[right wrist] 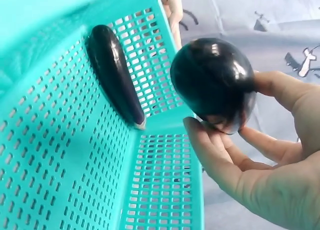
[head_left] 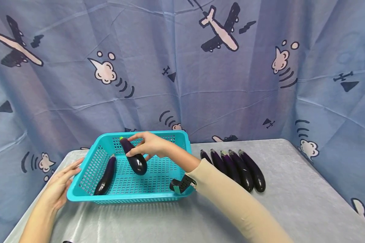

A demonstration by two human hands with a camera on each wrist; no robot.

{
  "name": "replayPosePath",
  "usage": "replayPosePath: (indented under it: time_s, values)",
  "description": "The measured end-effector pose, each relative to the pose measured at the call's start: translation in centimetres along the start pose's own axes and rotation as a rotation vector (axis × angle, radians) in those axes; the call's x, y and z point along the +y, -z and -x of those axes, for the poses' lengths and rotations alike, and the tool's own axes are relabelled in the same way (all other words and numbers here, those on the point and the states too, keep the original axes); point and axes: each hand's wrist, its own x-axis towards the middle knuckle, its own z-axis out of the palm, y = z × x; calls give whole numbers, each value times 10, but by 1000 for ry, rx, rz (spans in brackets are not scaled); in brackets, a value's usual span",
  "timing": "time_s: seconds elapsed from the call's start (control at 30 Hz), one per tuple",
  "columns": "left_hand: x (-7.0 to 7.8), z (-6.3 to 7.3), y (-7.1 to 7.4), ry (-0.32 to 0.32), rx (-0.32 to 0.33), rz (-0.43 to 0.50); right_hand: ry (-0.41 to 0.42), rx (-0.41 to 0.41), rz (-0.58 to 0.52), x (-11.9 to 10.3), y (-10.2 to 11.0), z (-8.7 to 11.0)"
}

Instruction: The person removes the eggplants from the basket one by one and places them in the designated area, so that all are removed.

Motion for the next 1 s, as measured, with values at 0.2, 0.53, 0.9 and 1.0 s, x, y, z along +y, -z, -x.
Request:
replayPosePath:
  time_s: [0.2,0.53,0.9,1.0]
  values:
    - [1,0,-1,-2,-10,4,21,14,-54,2,3,19]
    - [-1,0,-1,8,17,3,71,58,-60,9,16,55]
    - [1,0,-2,-14,8,-2,72,104,-67,21,38,90]
    - [1,-1,-2,-17,6,0,71,118,-61,24,44,98]
